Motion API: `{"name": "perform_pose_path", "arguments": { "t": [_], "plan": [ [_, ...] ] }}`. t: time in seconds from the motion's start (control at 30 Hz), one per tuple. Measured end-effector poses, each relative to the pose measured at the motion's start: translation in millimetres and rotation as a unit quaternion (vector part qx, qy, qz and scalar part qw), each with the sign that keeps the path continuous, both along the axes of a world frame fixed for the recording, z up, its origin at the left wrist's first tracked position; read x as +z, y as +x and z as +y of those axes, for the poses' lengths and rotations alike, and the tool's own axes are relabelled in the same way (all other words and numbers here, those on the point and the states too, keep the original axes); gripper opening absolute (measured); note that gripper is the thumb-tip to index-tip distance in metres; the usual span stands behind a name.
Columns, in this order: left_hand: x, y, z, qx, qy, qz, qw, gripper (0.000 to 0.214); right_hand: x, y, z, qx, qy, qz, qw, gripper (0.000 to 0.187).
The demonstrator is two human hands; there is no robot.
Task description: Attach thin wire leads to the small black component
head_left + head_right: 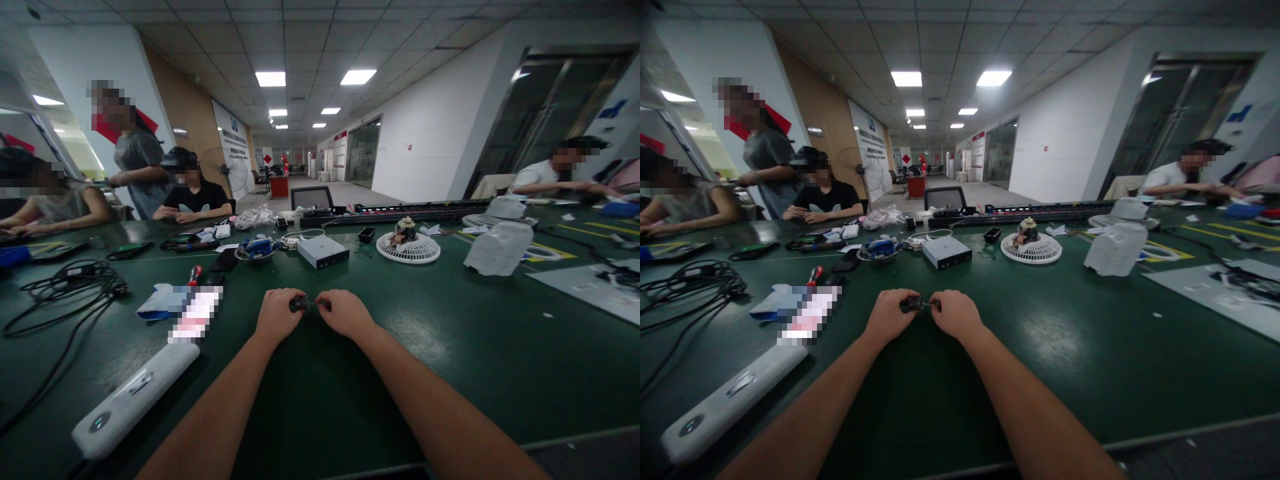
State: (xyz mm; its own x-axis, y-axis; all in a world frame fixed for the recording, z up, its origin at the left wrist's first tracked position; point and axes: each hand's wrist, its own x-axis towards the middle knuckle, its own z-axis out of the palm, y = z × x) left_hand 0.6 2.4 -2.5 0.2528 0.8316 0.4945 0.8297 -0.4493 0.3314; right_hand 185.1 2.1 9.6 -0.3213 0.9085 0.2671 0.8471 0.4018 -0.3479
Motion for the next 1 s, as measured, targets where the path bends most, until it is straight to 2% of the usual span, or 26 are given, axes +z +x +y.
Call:
{"name": "perform_pose_path", "arguments": {
  "t": [0.13, 0.27, 0.37, 0.47, 0.67, 0.87, 1.0],
  "plan": [
    [0.9, -1.0, 0.4, 0.031, 0.008, -0.014, 0.999, 0.025, 2.6, 3.3, 0.3, -0.042, 0.002, 0.009, 0.999, 0.019],
    [2.9, -2.2, 0.0, 0.042, -0.001, -0.026, 0.999, 0.021, 3.9, 12.1, 1.5, -0.053, -0.076, -0.007, 0.996, 0.029],
    [4.0, -2.2, -0.8, 0.037, -0.008, -0.033, 0.999, 0.02, 2.2, 14.5, 2.2, -0.04, -0.105, -0.002, 0.994, 0.021],
    [3.9, -1.7, -1.1, 0.026, -0.013, -0.03, 0.999, 0.022, -0.6, 11.0, 3.2, -0.035, -0.083, 0.052, 0.995, 0.012],
    [2.3, 0.5, -1.8, -0.013, -0.021, -0.025, 0.999, 0.024, -3.0, 3.8, 6.2, -0.008, -0.029, 0.163, 0.986, 0.016],
    [2.4, 3.4, -3.5, -0.043, -0.023, -0.02, 0.999, 0.026, -1.3, 3.2, 6.4, 0.032, 0.01, 0.161, 0.986, 0.017],
    [2.8, 3.1, -4.4, -0.043, -0.027, -0.012, 0.999, 0.029, -2.4, 2.6, 6.9, 0.039, -0.001, 0.176, 0.984, 0.019]
  ]
}}
